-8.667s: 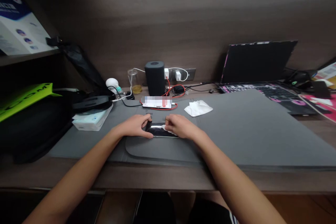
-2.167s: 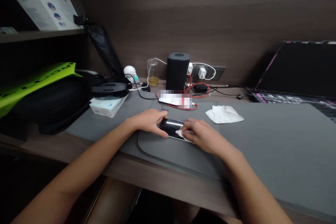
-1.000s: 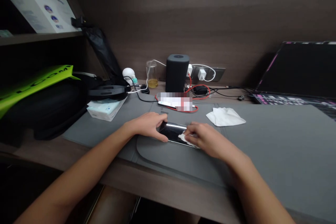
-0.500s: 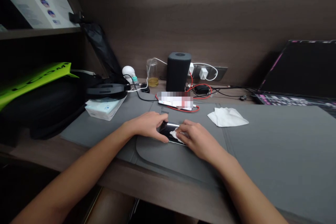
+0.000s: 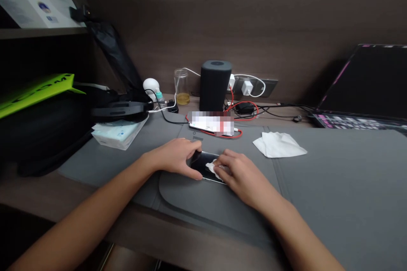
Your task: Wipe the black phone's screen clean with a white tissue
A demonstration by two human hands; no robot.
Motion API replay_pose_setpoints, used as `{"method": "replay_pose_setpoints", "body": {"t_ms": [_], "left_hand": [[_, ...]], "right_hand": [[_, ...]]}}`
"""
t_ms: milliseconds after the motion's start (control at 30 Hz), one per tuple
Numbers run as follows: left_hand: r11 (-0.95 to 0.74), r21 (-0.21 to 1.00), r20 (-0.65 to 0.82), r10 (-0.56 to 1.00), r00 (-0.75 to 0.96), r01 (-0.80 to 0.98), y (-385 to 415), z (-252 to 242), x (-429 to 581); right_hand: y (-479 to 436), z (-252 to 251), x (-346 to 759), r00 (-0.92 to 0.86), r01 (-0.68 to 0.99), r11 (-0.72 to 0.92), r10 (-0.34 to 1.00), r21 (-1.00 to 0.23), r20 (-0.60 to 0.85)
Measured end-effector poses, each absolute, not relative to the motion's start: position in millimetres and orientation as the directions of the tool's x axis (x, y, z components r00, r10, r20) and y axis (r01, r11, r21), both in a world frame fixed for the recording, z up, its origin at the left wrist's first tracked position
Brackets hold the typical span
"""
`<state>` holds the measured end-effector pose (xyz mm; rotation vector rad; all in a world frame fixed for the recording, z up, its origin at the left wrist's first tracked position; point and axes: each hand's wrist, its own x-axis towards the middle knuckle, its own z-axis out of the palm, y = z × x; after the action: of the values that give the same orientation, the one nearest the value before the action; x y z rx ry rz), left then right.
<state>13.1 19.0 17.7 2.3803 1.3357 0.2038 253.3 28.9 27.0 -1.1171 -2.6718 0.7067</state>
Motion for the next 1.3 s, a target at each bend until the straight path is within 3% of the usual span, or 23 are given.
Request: {"method": "replay_pose_setpoints", "body": {"t_ms": [233, 567, 800, 1000, 1300], "left_hand": [[-0.48, 0.403, -0.046, 0.84, 0.541, 0.779, 20, 16, 13], [-0.472, 0.382, -0.061, 0.845, 0.531, 0.795, 19, 17, 14], [-0.485, 0.364, -0.056, 0.841, 0.538, 0.795, 19, 17, 14], [-0.472, 0.389, -0.046, 0.848, 0.528, 0.791, 18, 16, 14], [-0.438, 0.39, -0.09, 0.858, 0.506, 0.81, 15, 16, 15]], "right_hand": [[34, 32, 275, -0.709, 0.654, 0.594, 0.697, -0.47, -0.105], [29, 20, 262, -0.737, 0.605, 0.66, 0.676, -0.445, 0.002], [35, 30, 282, -0.727, 0.635, 0.61, 0.679, -0.474, -0.1], [28, 25, 256, -0.741, 0.595, 0.661, 0.672, -0.458, 0.008], [46, 35, 306, -0.688, 0.642, 0.475, 0.704, -0.601, -0.178]]}}
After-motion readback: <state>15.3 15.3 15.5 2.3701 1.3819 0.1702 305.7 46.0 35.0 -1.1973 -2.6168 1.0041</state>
